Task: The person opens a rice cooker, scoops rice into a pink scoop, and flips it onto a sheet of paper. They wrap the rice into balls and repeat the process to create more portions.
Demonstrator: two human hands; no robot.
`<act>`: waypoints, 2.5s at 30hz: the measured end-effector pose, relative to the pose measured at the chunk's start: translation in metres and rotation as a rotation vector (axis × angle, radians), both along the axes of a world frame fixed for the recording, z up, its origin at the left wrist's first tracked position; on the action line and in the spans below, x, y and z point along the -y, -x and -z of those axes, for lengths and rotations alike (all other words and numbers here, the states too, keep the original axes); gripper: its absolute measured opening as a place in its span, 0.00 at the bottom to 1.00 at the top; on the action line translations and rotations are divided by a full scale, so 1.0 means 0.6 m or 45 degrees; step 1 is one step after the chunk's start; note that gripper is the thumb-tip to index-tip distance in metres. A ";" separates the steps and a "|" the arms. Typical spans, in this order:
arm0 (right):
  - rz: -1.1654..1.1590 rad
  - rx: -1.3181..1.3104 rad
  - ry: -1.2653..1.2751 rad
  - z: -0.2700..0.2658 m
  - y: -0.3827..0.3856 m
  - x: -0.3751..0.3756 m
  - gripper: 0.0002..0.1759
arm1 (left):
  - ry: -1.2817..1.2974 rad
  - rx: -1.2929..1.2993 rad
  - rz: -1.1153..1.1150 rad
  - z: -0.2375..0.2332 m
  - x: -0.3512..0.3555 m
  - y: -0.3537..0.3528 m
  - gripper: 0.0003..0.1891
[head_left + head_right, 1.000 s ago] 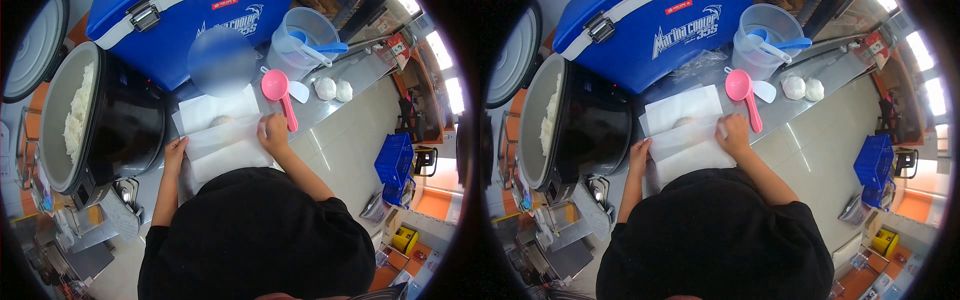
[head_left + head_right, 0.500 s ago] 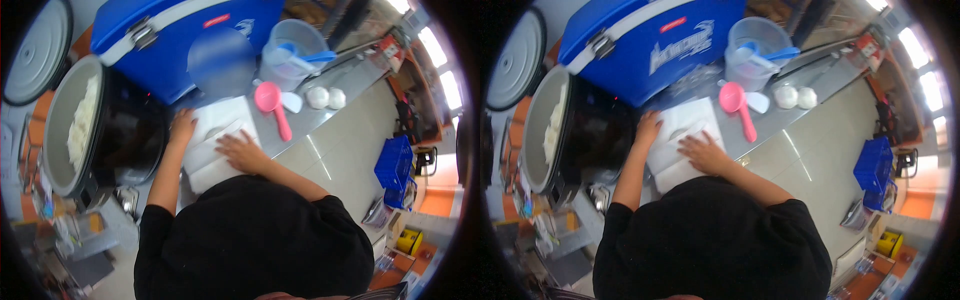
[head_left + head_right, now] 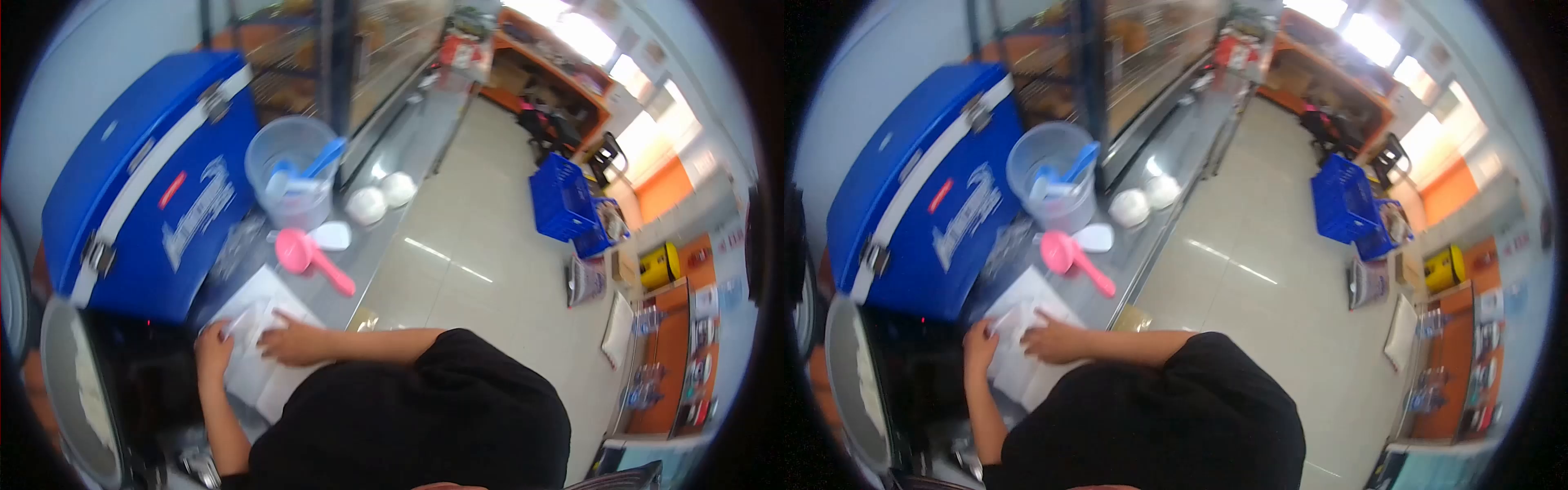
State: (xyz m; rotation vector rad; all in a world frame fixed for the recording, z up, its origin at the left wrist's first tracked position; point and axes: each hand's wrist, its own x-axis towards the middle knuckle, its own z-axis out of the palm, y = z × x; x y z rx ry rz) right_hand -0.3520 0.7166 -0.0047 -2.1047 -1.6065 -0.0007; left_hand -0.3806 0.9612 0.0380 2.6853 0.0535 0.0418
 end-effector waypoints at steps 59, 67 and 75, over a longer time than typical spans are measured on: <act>0.017 -0.696 0.523 0.002 -0.291 -0.020 0.34 | 0.592 0.385 -0.967 0.097 -0.004 0.144 0.23; 0.124 -0.993 0.216 0.082 -0.341 -0.006 0.26 | 0.746 0.331 -0.753 0.068 0.001 0.165 0.43; 0.000 -0.519 0.043 0.005 -0.264 -0.083 0.52 | 0.946 0.540 -0.655 0.070 0.009 0.143 0.36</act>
